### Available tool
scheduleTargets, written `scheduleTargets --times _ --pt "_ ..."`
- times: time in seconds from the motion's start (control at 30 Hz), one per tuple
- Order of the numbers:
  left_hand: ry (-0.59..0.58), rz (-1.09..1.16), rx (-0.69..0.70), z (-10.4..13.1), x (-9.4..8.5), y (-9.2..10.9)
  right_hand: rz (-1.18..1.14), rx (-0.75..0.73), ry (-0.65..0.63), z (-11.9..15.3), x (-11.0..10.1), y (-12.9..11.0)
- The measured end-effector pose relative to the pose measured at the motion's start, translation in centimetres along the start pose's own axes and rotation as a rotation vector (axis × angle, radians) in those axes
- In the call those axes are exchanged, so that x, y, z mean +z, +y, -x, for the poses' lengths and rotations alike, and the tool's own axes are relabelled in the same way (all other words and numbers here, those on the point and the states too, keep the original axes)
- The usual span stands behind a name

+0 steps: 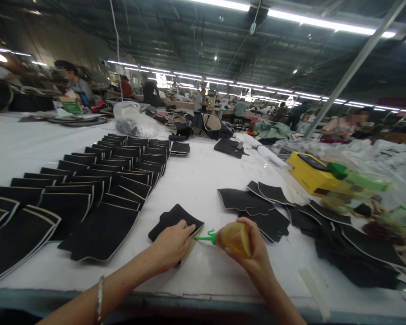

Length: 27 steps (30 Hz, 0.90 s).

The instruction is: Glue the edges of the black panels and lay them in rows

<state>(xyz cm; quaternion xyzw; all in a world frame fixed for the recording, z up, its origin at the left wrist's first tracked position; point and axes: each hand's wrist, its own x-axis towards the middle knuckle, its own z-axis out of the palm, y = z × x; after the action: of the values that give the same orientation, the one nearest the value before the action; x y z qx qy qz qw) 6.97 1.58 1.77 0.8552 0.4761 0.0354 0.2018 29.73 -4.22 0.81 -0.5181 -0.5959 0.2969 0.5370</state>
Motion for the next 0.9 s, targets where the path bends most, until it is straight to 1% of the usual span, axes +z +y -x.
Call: scheduleTargets --times 0.13,0.17,0.3,0.4,0.5,0.63,0.73,0.83,0.9 --pt "0.001 0.016 -0.004 0.0 -0.1 0.1 -0.095 0.031 -0.121 1.6 0.8 0.0" --pt "0.002 0.022 -0.006 0.0 -0.1 0.1 -0.103 0.048 -0.121 1.8 0.8 -0.1" --pt "0.002 0.029 -0.018 0.0 0.0 0.0 -0.096 0.102 -0.049 1.8 0.7 -0.6" --pt "0.001 0.021 -0.018 0.0 0.1 0.0 -0.164 0.126 -0.097 1.9 0.8 -0.8" --pt "-0.003 0.030 -0.031 0.1 0.1 0.1 -0.289 0.213 -0.103 2.3 1.1 -0.6" --pt "0.008 0.099 -0.071 0.2 -0.1 0.0 -0.681 0.429 -0.036 2.2 0.8 0.4" --pt "0.014 0.178 -0.085 0.2 -0.4 0.1 -0.934 0.551 0.096 1.0 -0.6 1.0" --pt "0.023 0.244 -0.097 0.1 -0.5 0.2 -1.196 0.567 0.218 -1.1 -2.9 0.3" --pt "0.055 0.275 -0.112 0.1 -0.5 -0.1 -1.353 0.508 0.281 -2.7 -4.6 -0.8"
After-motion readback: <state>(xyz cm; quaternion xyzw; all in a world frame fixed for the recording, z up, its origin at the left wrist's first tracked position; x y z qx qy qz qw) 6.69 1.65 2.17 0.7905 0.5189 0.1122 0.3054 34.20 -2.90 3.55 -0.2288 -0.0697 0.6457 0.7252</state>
